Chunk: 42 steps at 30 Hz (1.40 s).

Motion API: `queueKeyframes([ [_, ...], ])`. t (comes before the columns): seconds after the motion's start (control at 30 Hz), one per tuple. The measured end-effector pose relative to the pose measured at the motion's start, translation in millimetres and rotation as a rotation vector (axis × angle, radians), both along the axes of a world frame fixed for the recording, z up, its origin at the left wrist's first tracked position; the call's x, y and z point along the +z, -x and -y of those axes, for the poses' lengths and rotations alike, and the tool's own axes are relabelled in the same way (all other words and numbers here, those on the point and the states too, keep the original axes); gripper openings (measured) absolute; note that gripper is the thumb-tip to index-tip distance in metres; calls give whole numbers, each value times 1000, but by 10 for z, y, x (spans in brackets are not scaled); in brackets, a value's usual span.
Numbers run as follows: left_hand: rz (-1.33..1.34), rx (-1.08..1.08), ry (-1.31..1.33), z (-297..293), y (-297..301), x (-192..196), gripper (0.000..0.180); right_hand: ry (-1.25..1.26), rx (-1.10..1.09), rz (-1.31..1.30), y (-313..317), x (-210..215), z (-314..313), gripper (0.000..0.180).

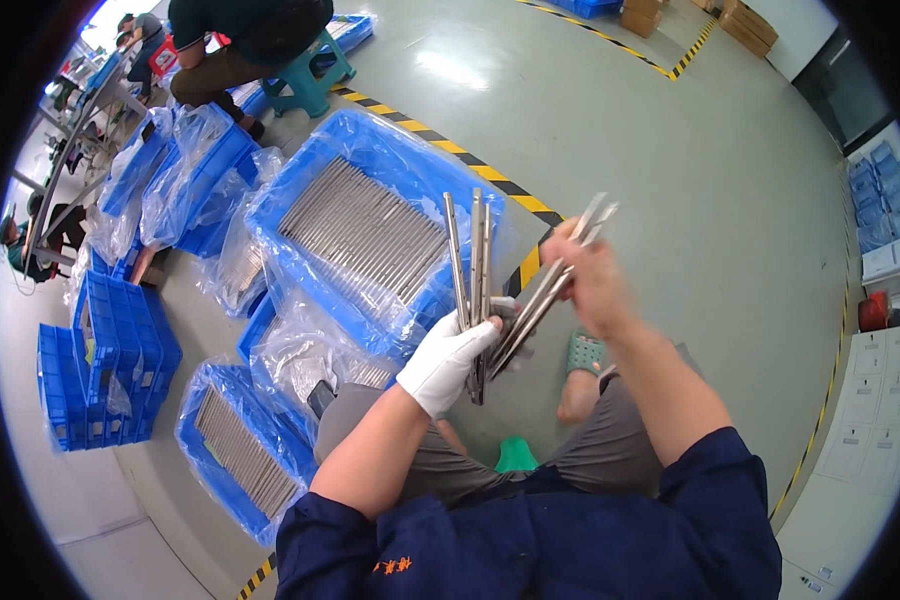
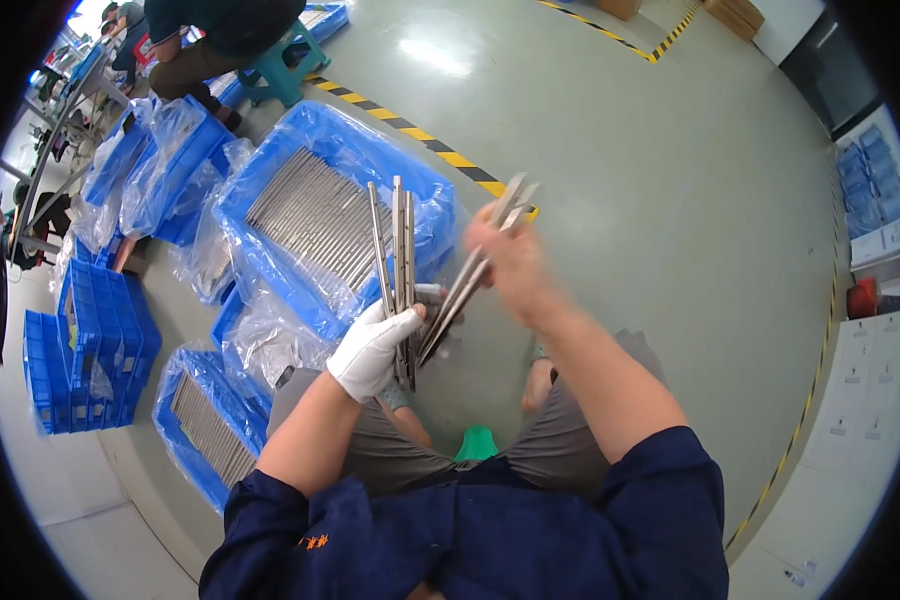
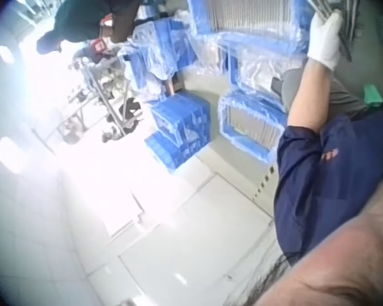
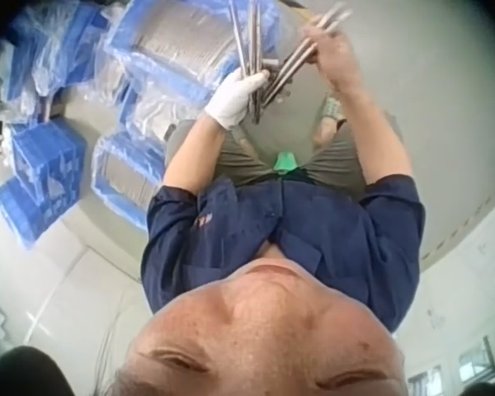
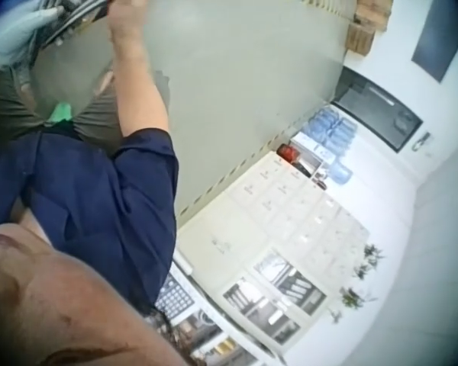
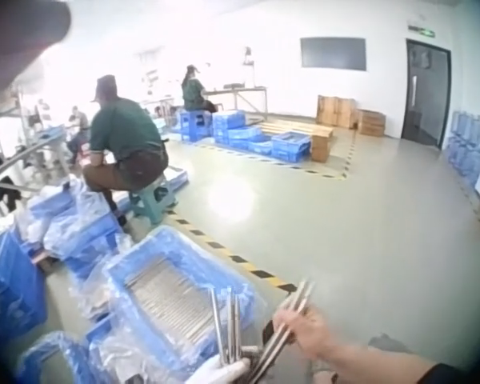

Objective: Inspecting and capping long metal rods in a hardware manufacturing facility.

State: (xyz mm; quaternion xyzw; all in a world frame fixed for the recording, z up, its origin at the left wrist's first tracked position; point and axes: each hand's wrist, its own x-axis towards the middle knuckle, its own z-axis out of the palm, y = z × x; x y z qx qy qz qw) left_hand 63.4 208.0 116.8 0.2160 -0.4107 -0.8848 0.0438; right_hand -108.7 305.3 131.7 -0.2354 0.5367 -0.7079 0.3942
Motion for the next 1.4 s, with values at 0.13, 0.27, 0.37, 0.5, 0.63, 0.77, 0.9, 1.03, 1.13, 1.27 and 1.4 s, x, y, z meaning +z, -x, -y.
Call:
queueKeyframes([
  [0.13, 143, 210, 239, 101, 11, -62, 33, 79, -220, 50, 399, 122, -50, 17],
  [0.27, -40, -31, -1, 71, -74, -10, 57, -253, -81, -48, 317, -15, -14, 23],
  [0.37, -72, -295, -203, -28, -119, 17, 61, -322, 175, -136, 38, -176, 30, 30],
  [0.5, -69, -409, -313, -175, -138, 18, 61, -76, 490, 24, -179, -217, -5, 37],
  [0.63, -181, -473, -448, -181, -130, -7, 52, -66, 255, -18, -80, -58, -5, 33],
  [0.77, -252, -447, -401, -172, -104, -84, 47, 77, -187, -132, 237, 205, -37, 30],
  [0.9, -252, -267, -574, -183, 9, -181, 45, 153, -134, -774, -82, 145, -89, 16],
  [1.03, 66, 138, -614, -225, 121, -237, 35, 320, 143, -1359, -489, -31, -35, 5],
  [1.13, 63, 55, -522, -86, 55, -261, 22, 256, 267, -1432, -607, -26, -30, 12],
  [1.27, 14, 46, -567, 28, 22, -316, 15, 213, 319, -1577, -691, 58, -164, 47],
  [1.4, -129, 68, -517, 111, -9, -300, 12, 77, 515, -1457, -790, 81, -447, 65],
])
